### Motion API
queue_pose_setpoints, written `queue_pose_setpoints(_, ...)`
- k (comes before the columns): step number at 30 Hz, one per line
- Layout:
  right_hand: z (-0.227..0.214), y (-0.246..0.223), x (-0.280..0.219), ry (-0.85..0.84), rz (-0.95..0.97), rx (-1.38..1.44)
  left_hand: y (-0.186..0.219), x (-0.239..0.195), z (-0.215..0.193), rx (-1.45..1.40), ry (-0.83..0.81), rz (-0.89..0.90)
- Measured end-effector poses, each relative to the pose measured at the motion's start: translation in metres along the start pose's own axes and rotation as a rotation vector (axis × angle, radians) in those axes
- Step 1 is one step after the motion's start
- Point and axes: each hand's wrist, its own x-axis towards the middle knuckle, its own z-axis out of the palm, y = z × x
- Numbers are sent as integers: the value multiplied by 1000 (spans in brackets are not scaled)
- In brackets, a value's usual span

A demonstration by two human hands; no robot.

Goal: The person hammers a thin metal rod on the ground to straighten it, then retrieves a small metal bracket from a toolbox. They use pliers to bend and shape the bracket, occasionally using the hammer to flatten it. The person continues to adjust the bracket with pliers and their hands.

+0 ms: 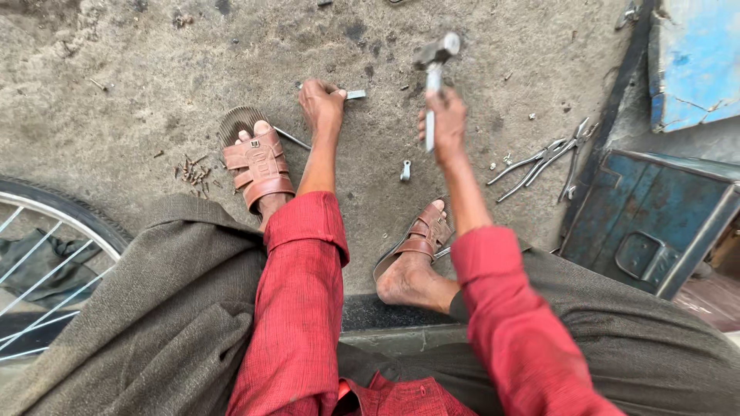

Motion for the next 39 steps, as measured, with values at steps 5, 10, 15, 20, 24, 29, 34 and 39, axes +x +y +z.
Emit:
queue_pose_setpoints(5, 33, -9, -75, -166, -244, 40, -6, -2, 7, 11, -9, -36)
queue_pose_setpoints(10, 50, 0, -78, -164, -432, -396, -5, -5, 11, 13, 46, -14)
queue_pose_setpoints(15, 52, -13, -65, -182, -396, -637, -4, -1, 10, 0, 8, 24)
queue_pose_setpoints(20, 42, -10, -79, -166, -484, -322, -19, -5, 24, -8, -2, 32)
queue_pose_setpoints(24, 60, -10, -86, -146, -547, -418, -12, 5, 23, -5, -60, -150)
queue_pose_setpoints(29, 59, -16, -68, -143, -330, -542, -12, 4, 22, 56, 46, 29)
queue_pose_setpoints(34, 50, -6, -79, -119, -506, -297, -17, -5, 20, 70, -33, 4)
queue_pose_setpoints(39, 58, 5, -77, -175, -784, -620, -14, -3, 23, 61, 66, 65)
